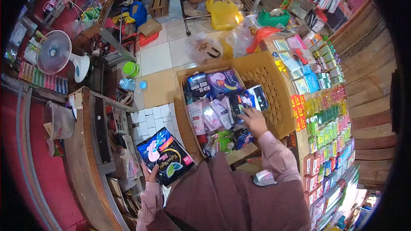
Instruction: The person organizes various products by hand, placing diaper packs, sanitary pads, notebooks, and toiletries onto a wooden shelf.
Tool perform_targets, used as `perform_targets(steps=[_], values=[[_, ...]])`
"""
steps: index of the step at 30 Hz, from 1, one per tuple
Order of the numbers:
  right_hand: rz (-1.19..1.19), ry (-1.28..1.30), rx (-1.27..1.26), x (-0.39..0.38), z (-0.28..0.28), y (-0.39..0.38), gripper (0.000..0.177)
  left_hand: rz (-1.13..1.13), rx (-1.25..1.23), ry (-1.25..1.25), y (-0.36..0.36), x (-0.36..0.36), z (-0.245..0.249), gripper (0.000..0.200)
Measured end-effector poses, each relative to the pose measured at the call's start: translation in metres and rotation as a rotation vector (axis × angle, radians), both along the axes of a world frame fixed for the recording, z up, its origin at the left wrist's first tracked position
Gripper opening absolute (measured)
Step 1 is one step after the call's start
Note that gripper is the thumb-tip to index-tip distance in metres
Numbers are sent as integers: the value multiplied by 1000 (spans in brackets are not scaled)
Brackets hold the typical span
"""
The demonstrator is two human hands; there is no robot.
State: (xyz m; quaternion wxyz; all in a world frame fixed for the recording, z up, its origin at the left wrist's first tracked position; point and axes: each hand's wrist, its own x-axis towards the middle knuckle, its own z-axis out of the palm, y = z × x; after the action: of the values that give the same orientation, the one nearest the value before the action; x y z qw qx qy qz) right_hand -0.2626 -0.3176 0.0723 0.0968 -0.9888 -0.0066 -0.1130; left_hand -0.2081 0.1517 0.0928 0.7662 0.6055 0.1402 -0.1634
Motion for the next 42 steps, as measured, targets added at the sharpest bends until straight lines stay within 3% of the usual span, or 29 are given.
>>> perform_targets(steps=[2, 5, 8, 11, 17, 21, 23, 27, 33, 37, 42], values=[[-109, 40, 18, 1, 11, 10, 22, -19, 19, -20, 4, 0, -8, 72], [-230, 345, 69, 20, 49, 13, 17, -25, -26, -3, -6, -2, 10, 73], [-278, 340, -41, 62, 71, 10, 20, -58, 57, -79, 4, -4, 1, 74], [-232, -88, -22, 111, 21, -5, 19, -37, 111, -114, 11, -11, 4, 76], [-297, 464, -134, 176, -55, -38, 25, 105, 134, -93, 18, -30, 28, 77], [-345, 491, -200, 182, -98, -42, 22, 165, 158, -88, 56, -48, -10, 78], [-350, 521, -261, 185, -99, -36, 19, 221, 109, -48, 50, -52, -4, 79], [-240, 466, -318, 176, -79, -37, 17, 199, 140, -99, 59, -51, -20, 81], [-323, 362, -295, 170, -77, -64, 17, 147, 144, -123, 56, -40, -15, 81], [-350, 316, -259, 160, -42, -77, 17, 134, 127, -97, 42, -31, 5, 80], [-338, -11, -141, 126, 12, -86, 12, 87, 86, -145, 38, -22, 6, 81]])
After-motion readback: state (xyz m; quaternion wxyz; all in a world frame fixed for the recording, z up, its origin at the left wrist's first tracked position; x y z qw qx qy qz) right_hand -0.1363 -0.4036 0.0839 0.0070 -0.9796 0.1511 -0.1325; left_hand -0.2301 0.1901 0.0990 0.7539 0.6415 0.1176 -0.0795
